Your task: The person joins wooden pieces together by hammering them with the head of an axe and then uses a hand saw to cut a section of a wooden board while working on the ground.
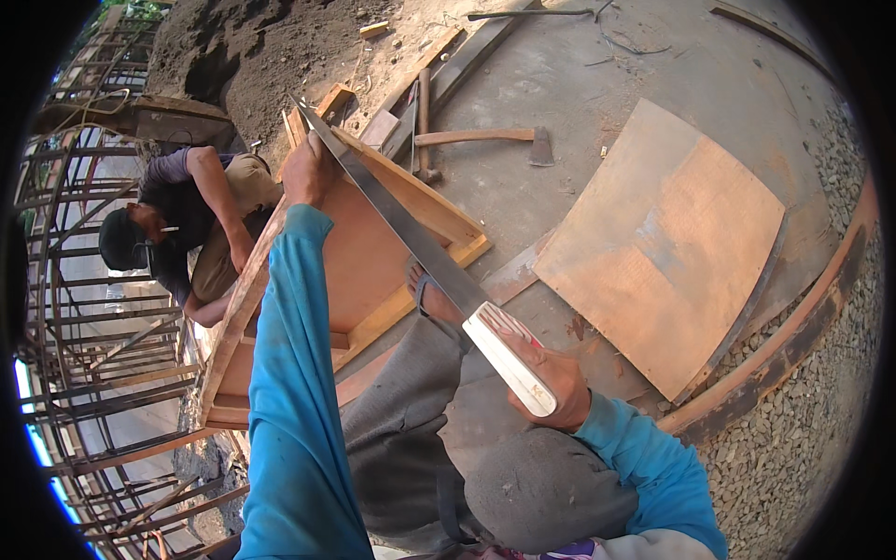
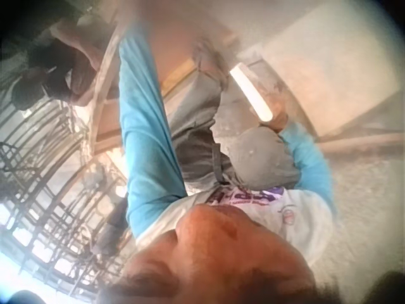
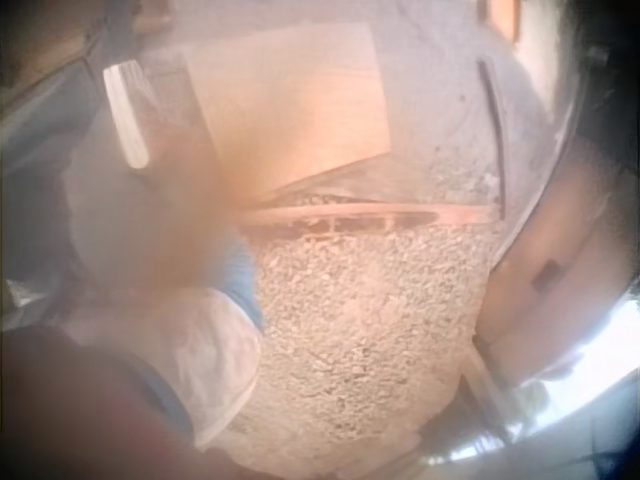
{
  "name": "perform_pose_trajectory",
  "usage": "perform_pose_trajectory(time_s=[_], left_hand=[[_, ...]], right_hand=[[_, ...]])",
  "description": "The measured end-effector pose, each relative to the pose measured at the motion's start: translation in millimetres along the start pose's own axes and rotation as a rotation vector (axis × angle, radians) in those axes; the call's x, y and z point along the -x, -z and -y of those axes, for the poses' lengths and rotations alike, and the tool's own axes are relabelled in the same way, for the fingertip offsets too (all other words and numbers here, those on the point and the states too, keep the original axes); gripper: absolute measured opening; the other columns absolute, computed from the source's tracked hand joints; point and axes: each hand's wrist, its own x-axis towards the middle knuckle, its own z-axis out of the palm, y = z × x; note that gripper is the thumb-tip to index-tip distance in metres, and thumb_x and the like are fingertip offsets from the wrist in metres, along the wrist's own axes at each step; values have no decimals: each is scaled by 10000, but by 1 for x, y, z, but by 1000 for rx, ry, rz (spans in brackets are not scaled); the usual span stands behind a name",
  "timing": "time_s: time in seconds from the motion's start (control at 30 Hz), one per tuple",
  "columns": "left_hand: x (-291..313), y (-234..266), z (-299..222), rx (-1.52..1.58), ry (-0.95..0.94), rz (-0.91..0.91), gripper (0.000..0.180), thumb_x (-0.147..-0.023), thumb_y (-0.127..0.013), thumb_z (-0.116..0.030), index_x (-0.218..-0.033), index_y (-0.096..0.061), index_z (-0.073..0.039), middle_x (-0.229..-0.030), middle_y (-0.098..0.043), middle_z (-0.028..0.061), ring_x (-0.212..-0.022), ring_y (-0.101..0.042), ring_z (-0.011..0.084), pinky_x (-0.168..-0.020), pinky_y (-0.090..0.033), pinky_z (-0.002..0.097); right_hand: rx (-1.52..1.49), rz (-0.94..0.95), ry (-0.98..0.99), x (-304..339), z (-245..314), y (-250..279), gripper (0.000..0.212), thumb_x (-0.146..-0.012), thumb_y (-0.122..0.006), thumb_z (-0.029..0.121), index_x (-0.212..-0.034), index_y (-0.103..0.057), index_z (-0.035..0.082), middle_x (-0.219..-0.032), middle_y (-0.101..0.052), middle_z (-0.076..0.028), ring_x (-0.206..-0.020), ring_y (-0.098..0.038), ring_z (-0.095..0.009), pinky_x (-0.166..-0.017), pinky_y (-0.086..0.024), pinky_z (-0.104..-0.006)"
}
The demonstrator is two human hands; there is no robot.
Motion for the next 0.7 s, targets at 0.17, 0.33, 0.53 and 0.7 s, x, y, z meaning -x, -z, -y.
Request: perform_pose_trajectory(time_s=[0.17, 0.33, 0.53, 0.7], left_hand=[[3, 9, -5, -63, -44, -6, 275, -981, -442, -297, -988, -581, -60, -917, -681, 223, -848, -650, 450, -727, -517, 541], [13, -5, -2, 104, -1, 39, 307, -966, -510, -349, -1090, -631, -95, -988, -701, 194, -886, -665, 425, -728, -524, 519], [6, 8, 14, 103, 50, 62, 369, -887, -605, -393, -1039, -643, -59, -901, -686, 241, -880, -663, 443, -732, -506, 546], [8, 6, -5, -87, -79, -11, 311, -915, -584, -327, -992, -557, -27, -896, -674, 234, -878, -664, 435, -660, -512, 539]], right_hand=[[31, -9, 143, -9, 1, 2, 718, -720, -699, -19, -1399, -469, -53, -1157, -667, -239, -892, -725, -321, -769, -587, -364], [-108, -100, 30, -145, 9, -42, 718, -763, -703, 78, -1426, -439, -5, -1120, -661, -238, -902, -687, -390, -774, -577, -425], [-179, -102, 93, -114, -15, -43, 712, -773, -709, 82, -1436, -451, 44, -1146, -662, -238, -983, -678, -397, -836, -578, -423], [39, -44, 132, -5, -19, -2, 694, -779, -694, 19, -1423, -442, -43, -1104, -701, -193, -929, -724, -310, -825, -597, -378]])
